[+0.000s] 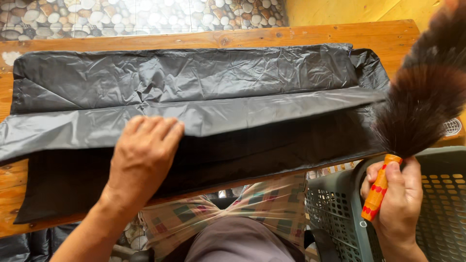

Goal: The person folds a large black plastic sheet on a wooden table, using a brush to smooth the surface and pressing the folds with both hands. The folded sheet is then placed into a small black bag and secured with a blue elastic band.

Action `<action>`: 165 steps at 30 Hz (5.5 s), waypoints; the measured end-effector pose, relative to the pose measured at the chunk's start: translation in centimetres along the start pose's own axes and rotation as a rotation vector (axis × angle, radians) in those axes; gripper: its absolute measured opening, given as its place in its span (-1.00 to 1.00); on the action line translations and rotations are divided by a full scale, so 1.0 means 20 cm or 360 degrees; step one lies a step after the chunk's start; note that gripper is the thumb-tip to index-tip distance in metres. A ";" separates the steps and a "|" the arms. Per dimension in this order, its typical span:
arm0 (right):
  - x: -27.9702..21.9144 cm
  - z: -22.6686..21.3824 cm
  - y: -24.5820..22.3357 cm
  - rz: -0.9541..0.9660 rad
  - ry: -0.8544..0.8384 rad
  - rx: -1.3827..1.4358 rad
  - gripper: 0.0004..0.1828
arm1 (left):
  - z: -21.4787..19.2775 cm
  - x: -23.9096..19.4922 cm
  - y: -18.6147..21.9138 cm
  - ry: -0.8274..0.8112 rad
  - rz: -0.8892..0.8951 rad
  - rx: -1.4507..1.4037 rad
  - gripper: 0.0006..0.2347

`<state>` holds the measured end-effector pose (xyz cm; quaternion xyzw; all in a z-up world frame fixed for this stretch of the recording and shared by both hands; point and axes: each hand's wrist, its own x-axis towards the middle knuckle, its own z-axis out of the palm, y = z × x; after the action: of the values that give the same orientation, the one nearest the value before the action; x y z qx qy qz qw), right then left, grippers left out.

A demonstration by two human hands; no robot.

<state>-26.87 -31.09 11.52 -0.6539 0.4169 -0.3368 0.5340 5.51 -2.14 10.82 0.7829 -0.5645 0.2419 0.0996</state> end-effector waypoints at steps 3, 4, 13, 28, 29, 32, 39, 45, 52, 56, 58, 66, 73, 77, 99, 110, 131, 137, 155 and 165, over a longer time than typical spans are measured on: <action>-0.01 0.03 -0.03 -0.0096 0.0011 -0.0059 -0.85 | 0.00 0.17 -0.11 0.0330 -0.0052 0.0288 -0.87; -0.01 0.03 -0.02 -0.0098 -0.0001 -0.0058 -0.85 | 0.06 0.18 -0.18 0.0327 -0.0061 0.0295 -0.87; -0.05 0.05 0.11 -0.0147 -0.0429 -0.0328 -0.54 | 0.35 0.00 -0.62 -0.0047 -0.0377 0.0025 -0.45; -0.31 0.64 -0.08 -0.0145 -0.2119 -0.0777 -0.33 | 0.46 -0.50 -0.91 -0.0362 -0.1049 -0.0299 -0.31; -0.30 0.64 -0.07 0.0002 -0.1914 -0.0755 -0.31 | 0.45 -0.51 -0.91 -0.0311 -0.1028 -0.0298 -0.35; -0.22 0.54 0.15 0.0372 -0.1313 -0.0547 -0.26 | 0.42 -0.53 -0.90 -0.0230 -0.1004 -0.0327 -0.43; -0.20 0.31 0.30 0.0383 -0.0547 0.0286 -0.83 | 0.18 -0.34 -0.71 -0.0257 -0.0527 -0.0187 -0.46; -0.23 0.18 0.31 0.0475 -0.0735 0.0228 -0.66 | 0.07 -0.37 -0.38 -0.0669 -0.0063 -0.0567 -0.36; -0.15 0.20 0.18 0.0277 -0.0550 0.0084 -0.59 | -0.02 -0.43 -0.38 -0.0543 -0.0003 0.0045 -0.69; -0.16 0.23 0.15 0.0115 -0.0747 -0.0019 -0.55 | -0.01 -0.31 -0.44 -0.0121 -0.0188 -0.0144 -0.93; -0.19 0.24 0.15 -0.0003 -0.0810 -0.0102 -0.49 | 0.05 -0.25 -0.52 -0.0003 -0.0318 -0.0137 -0.93; -0.23 0.22 0.25 -0.0144 -0.1002 -0.0709 -0.27 | 0.34 -0.12 -0.68 0.0029 -0.0512 0.0339 -0.60; -0.29 0.41 0.34 0.0329 -0.0799 -0.0362 -0.32 | 0.53 -0.34 -0.73 -0.0222 -0.0281 0.0108 -0.66; -0.36 0.53 0.10 0.0075 -0.1732 -0.1027 -0.24 | 0.52 -0.34 -0.72 -0.0318 -0.0311 0.0072 -0.62; -0.10 0.12 0.31 0.0042 -0.0422 -0.0144 -0.88 | -0.07 -0.40 0.00 -0.0599 0.0224 -0.0353 -0.85; 0.18 -0.20 0.30 0.0336 -0.0198 -0.0432 -0.44 | 0.10 -0.60 0.00 -0.0378 0.0207 -0.0428 -0.78; -0.28 0.38 0.42 0.0112 -0.1241 -0.0505 -0.61 | -0.03 -0.99 -0.32 0.0137 -0.1019 0.0020 -0.69; -0.55 0.93 0.21 0.0165 -0.1614 -0.0590 -0.27 | 0.02 -1.01 -0.32 0.0409 -0.1118 -0.0184 -0.68; -0.52 1.16 0.02 -0.0203 -0.1994 -0.0109 -0.39 | -0.18 -1.09 -0.32 -0.0042 -0.0866 -0.0764 -0.59; -0.22 0.85 -0.08 -0.0428 -0.1472 0.0213 -0.40 | -0.27 -0.96 -0.45 -0.0033 -0.0649 -0.0285 -0.79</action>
<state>-13.33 -19.91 9.58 -0.7474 0.0251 -0.1030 0.6559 7.66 19.40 7.12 0.8713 -0.4147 0.1575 0.2098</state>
